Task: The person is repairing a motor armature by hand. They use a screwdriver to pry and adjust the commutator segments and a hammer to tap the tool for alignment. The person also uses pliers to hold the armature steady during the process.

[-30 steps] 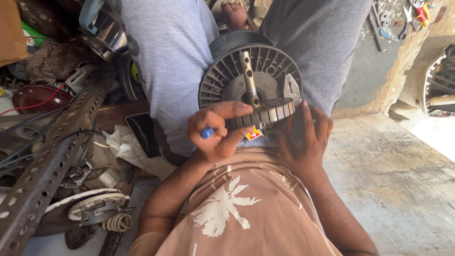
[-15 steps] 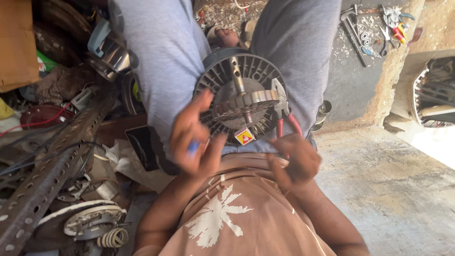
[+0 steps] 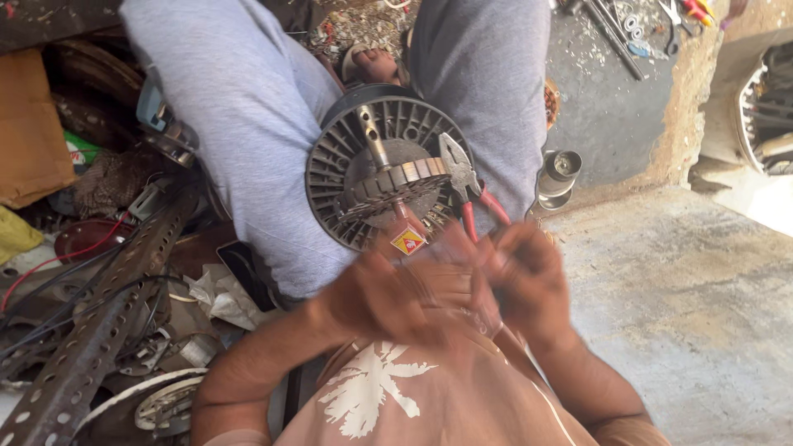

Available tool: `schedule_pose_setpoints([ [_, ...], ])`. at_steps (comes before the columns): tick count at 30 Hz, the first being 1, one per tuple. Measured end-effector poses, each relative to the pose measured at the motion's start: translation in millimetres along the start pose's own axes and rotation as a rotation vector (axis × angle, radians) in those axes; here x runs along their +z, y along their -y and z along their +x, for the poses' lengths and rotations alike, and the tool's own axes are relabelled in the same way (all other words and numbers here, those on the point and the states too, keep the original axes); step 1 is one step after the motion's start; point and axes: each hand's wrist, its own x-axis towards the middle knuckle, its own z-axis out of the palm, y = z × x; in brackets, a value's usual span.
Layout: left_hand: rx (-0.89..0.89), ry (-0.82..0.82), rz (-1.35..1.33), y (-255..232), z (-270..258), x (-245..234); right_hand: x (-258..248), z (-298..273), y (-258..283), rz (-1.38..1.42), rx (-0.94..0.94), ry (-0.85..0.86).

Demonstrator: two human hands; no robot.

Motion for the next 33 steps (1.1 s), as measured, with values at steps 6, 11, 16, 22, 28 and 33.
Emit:
schedule_pose_setpoints([
  [6, -0.616, 0.257, -0.067, 49, 43, -18, -12, 17, 0, -0.224, -0.113, -0.119],
  [11, -0.776, 0.002, -0.287, 49, 10, -7, -22, 24, -8, -0.277, -0.082, -0.148],
  [16, -0.752, -0.666, -0.678, 37, -42, 50, -22, 34, -12, -0.023, -0.049, -0.124],
  [22, -0.759, -0.61, -0.546, 44, -31, 32, -12, 46, -12, -0.138, -0.085, -0.174],
  [28, -0.684, -0.028, -0.159, 53, 36, -32, -7, 48, -10, -0.256, -0.082, -0.158],
  [33, -0.701, -0.043, -0.293, 56, 27, -16, -10, 47, -13, -0.244, -0.11, -0.153],
])
